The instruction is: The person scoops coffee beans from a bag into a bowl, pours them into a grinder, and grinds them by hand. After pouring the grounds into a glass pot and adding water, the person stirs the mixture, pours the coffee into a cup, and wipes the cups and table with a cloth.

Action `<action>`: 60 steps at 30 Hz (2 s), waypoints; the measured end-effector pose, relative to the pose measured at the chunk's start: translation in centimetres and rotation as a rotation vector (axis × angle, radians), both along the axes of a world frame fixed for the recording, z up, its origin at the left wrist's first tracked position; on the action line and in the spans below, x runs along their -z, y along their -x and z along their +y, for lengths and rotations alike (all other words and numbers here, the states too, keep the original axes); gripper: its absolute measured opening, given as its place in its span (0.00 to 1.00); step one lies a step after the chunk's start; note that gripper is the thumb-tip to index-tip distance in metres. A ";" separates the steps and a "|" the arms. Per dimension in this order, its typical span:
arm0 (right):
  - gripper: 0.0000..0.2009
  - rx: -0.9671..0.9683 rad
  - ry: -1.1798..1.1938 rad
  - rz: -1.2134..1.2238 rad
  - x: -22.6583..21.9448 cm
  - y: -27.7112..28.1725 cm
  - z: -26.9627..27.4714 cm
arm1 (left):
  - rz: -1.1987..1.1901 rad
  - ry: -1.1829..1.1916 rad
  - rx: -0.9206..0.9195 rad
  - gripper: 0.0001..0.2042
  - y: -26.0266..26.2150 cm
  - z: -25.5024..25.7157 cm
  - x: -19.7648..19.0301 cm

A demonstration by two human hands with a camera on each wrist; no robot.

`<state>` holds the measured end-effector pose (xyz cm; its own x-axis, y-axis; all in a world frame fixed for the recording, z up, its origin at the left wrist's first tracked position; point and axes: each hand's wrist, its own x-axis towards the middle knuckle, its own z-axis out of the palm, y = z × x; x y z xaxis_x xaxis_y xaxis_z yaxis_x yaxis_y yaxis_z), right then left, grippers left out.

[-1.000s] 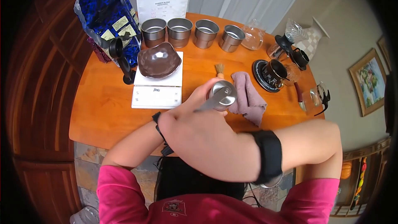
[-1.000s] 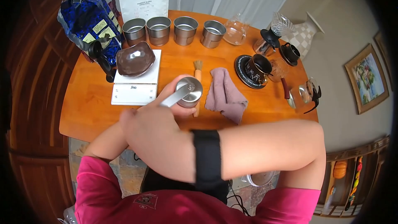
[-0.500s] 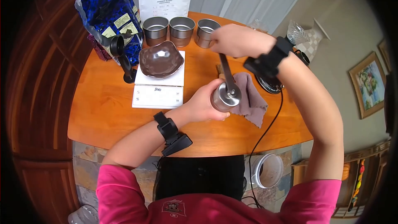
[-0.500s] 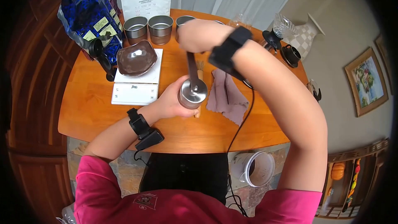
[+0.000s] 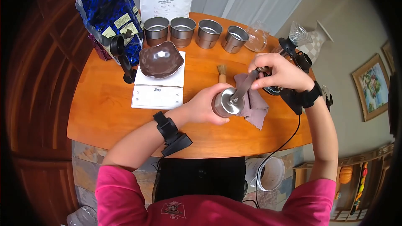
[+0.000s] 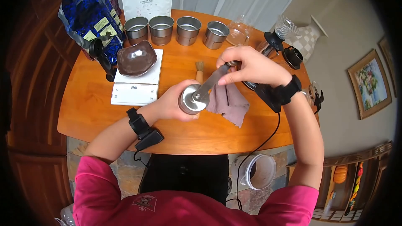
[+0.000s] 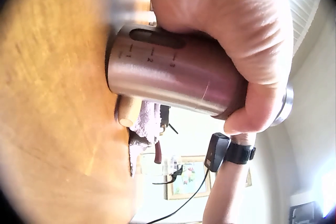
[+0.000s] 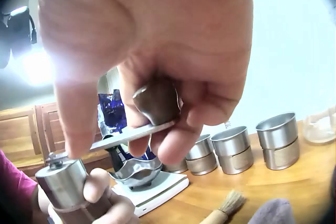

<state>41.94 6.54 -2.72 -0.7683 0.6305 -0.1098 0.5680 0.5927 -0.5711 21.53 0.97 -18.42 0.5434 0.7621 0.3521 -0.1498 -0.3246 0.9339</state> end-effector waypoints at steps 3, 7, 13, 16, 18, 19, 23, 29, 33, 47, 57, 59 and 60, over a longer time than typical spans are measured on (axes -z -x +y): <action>0.13 0.055 -0.115 0.084 1.7 -0.4 -0.4 | -0.031 0.188 0.016 0.36 0.4 -0.1 -0.2; 0.14 0.194 -0.113 0.081 2.3 -0.8 -2.4 | -0.033 0.239 0.042 0.36 0.7 0.0 -0.2; 0.14 0.372 -0.206 0.127 3.3 -0.9 -6.9 | -0.053 0.232 0.002 0.37 0.4 -0.1 -0.1; 0.15 0.395 -0.396 0.048 3.9 -0.2 -10.0 | -0.078 0.296 -0.020 0.38 0.3 -0.4 -0.4; 0.15 0.406 -0.554 -0.070 4.7 0.3 -11.6 | -0.087 0.264 -0.044 0.38 0.1 -0.5 -0.4; 0.15 0.373 -0.682 -0.106 5.1 0.6 -12.4 | -0.081 0.232 -0.052 0.39 0.0 -0.5 -0.3; 0.21 0.343 -0.743 -0.136 5.0 3.1 -15.4 | -0.064 0.176 -0.059 0.39 0.0 -0.2 0.3; 0.15 0.068 -0.562 -0.061 4.5 6.1 -18.0 | -0.153 0.232 0.014 0.37 -0.1 0.1 0.7; 0.08 -0.009 -0.630 -0.207 3.6 8.1 -17.2 | -0.130 0.181 0.011 0.35 -0.1 0.0 0.4; 0.08 -0.162 -0.662 0.084 4.2 14.4 -9.9 | -0.042 0.368 -0.034 0.28 0.0 -1.5 -1.7; 0.10 0.043 -0.414 -0.613 -0.7 13.9 1.8 | -0.013 0.197 -0.005 0.37 0.0 -0.1 -0.1; 0.12 0.189 -0.297 -0.581 -0.3 10.8 3.7 | -0.024 0.274 -0.002 0.38 0.4 -0.2 -0.6; 0.13 0.267 -0.233 -0.573 -0.6 9.5 3.8 | -0.028 0.291 -0.004 0.38 0.4 -0.2 -0.7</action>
<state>32.39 10.29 -2.14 -0.4435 0.8472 -0.2923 0.8873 0.4611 -0.0100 21.13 0.75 -17.76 0.5337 0.8351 0.1333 -0.1763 -0.0444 0.9833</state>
